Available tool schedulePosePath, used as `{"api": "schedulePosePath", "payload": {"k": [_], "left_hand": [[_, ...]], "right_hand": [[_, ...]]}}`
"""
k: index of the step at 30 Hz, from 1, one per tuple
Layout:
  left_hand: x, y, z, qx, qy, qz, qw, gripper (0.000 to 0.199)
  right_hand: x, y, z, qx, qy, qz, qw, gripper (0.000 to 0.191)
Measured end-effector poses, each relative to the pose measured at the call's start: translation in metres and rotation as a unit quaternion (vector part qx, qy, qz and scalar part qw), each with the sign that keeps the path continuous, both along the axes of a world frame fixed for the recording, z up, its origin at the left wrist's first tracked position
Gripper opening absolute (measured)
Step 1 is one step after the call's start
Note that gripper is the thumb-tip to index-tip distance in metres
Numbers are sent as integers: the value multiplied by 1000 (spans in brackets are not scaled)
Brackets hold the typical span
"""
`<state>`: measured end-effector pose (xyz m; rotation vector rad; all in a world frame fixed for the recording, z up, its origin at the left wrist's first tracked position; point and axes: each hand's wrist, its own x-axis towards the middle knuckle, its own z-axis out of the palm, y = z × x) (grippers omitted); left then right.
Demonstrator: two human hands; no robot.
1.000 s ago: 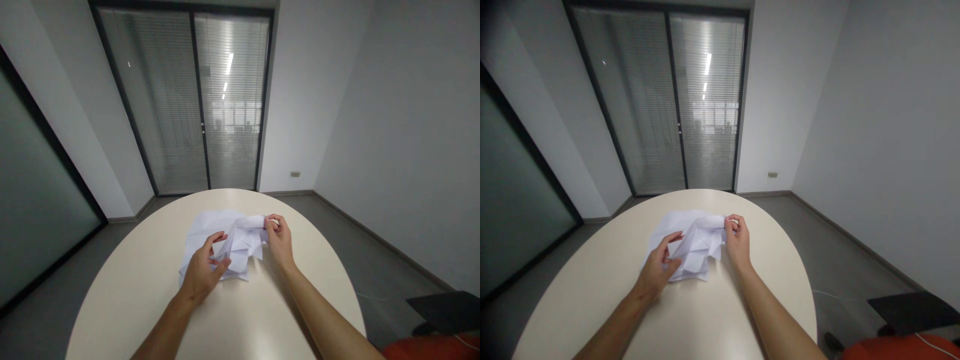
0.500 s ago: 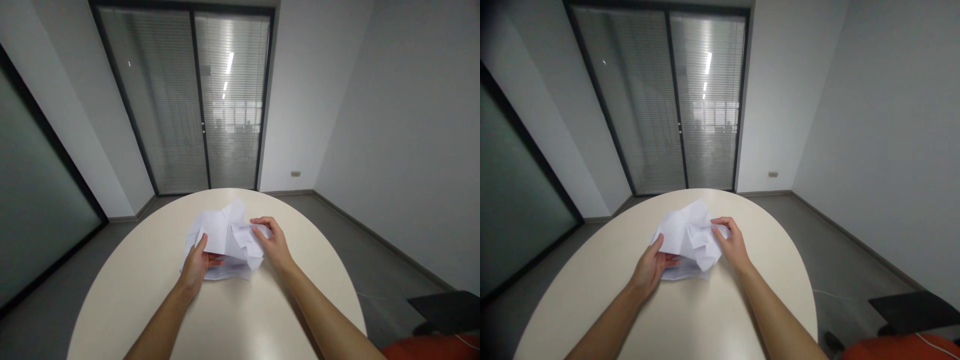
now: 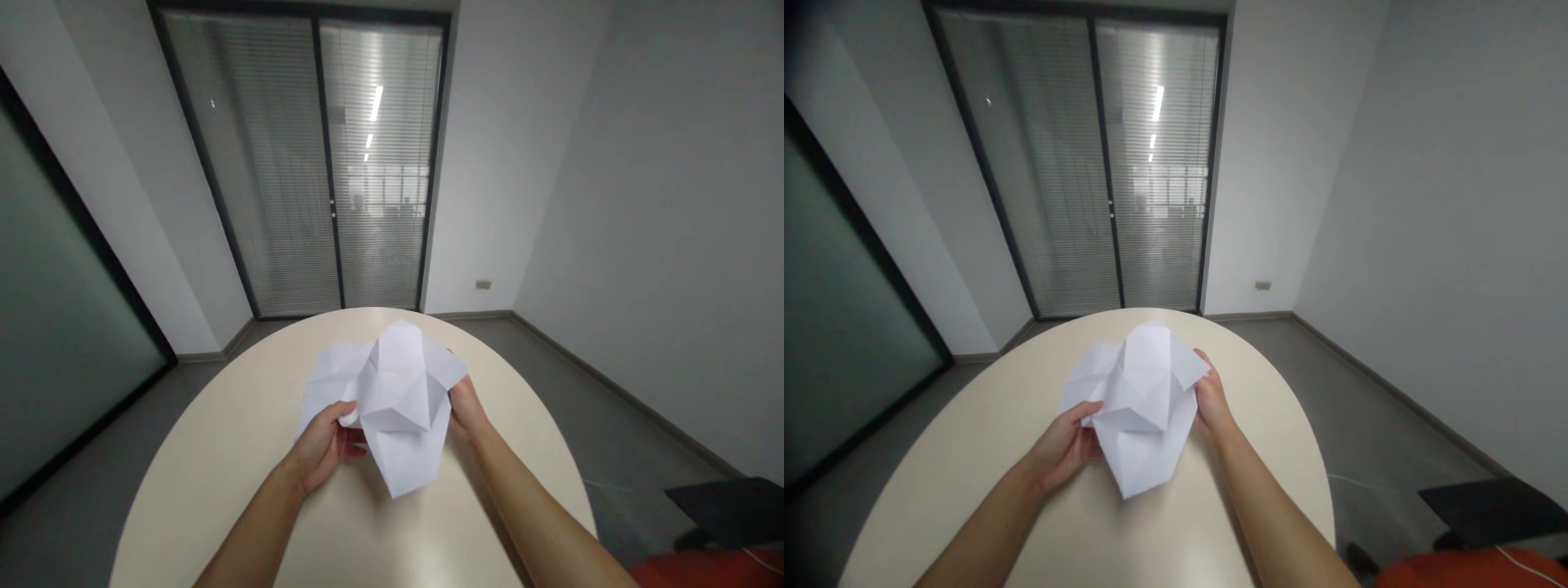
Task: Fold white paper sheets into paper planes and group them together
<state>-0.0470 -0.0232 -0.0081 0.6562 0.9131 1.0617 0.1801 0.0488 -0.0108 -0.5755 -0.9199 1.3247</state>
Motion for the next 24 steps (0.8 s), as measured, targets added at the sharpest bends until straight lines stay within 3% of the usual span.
{"api": "schedulePosePath", "payload": {"k": [4, 8, 11, 14, 19, 21, 24], "left_hand": [[0, -7, -1, 46, 51, -72, 995, 34], [-3, -7, 1, 90, 49, -63, 993, 34], [-4, -3, 2, 115, 26, -21, 993, 41], [-2, 1, 4, 119, -6, 37, 992, 44], [-5, 11, 9, 111, -58, 188, 974, 25], [-10, 14, 14, 117, -92, 233, 961, 23], [-17, 16, 20, 105, -140, 237, 956, 25]], "right_hand": [[1, -1, 5, -29, 32, 4, 999, 29], [8, 3, 5, -30, 47, -29, 998, 43], [9, 5, 3, -51, 46, -38, 997, 48], [7, 7, -1, -62, 22, -58, 996, 40], [6, 13, -10, -82, -43, -82, 992, 30], [5, 14, -14, -95, -58, -67, 992, 40], [1, 14, -18, -83, -58, -52, 994, 53]]}}
